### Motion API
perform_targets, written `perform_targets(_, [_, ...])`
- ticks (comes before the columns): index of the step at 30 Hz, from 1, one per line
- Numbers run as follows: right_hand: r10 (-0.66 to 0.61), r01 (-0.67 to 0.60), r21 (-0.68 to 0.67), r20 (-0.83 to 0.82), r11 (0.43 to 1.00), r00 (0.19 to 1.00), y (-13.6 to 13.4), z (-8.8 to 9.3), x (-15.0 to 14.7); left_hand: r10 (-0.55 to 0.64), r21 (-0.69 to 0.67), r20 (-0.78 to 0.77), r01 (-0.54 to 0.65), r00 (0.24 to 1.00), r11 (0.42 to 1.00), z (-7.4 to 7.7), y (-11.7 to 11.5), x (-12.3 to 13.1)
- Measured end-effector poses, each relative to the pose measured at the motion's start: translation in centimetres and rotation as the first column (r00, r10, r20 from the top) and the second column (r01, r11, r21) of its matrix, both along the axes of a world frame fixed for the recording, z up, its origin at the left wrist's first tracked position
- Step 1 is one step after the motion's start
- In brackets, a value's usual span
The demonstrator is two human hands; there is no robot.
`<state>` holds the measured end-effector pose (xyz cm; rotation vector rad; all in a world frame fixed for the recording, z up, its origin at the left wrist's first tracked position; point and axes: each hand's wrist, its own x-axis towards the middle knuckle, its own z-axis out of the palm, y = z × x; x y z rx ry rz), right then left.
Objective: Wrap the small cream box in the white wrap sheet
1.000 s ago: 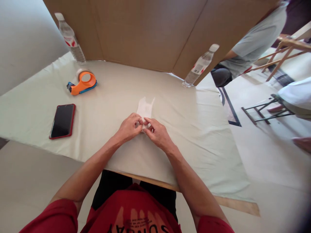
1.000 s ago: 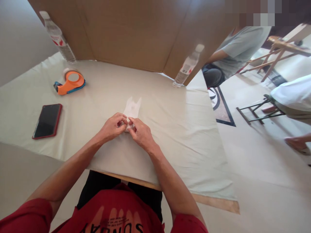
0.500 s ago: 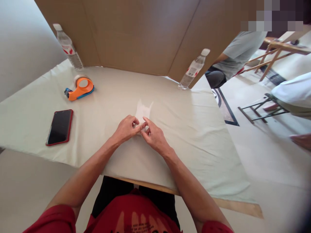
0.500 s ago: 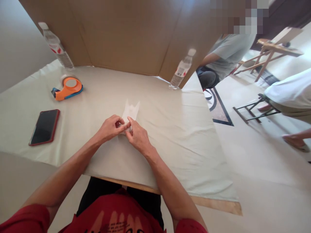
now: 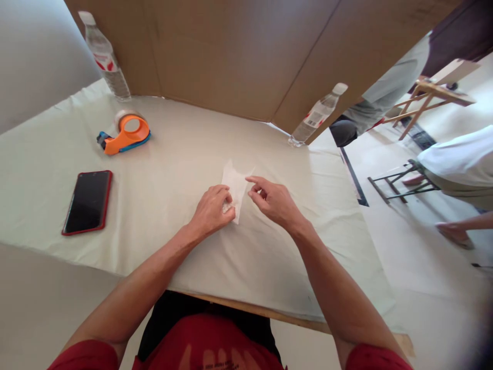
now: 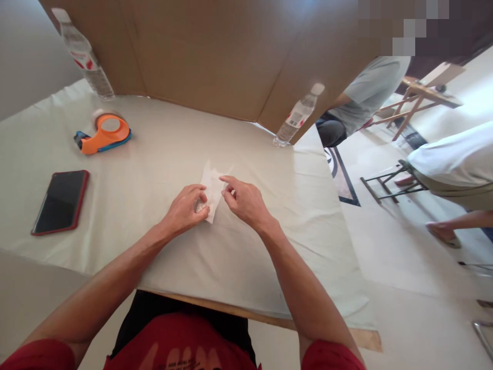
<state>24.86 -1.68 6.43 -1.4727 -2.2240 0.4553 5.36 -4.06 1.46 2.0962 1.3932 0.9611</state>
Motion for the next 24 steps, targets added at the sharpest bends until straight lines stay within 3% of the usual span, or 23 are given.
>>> perform_targets(5, [0.027, -0.019, -0.026, 0.33, 0.999, 0.944, 3.5, -0.3, -0.9, -0.017, -0.111, 0.03, 0.02, 0.999, 0.994, 0.2, 0.0, 0.1])
perform_targets(10, [0.007, -0.017, 0.021, 0.387, 1.0, 0.922, 3.8, -0.4, -1.3, -0.045, -0.178, 0.069, 0.057, 0.997, 0.982, 0.2, 0.1, 0.2])
perform_targets(16, [0.053, -0.045, -0.029, 0.504, 0.999, 0.862, 4.8, -0.2, -2.6, -0.042, -0.218, 0.046, 0.051, 0.998, 0.975, 0.5, -0.1, 0.3])
perform_targets(24, [0.102, -0.059, -0.094, 0.574, 0.994, 0.813, 5.3, 0.5, -3.5, -0.088, -0.126, 0.028, 0.091, 0.996, 0.988, 0.5, 0.0, 0.2])
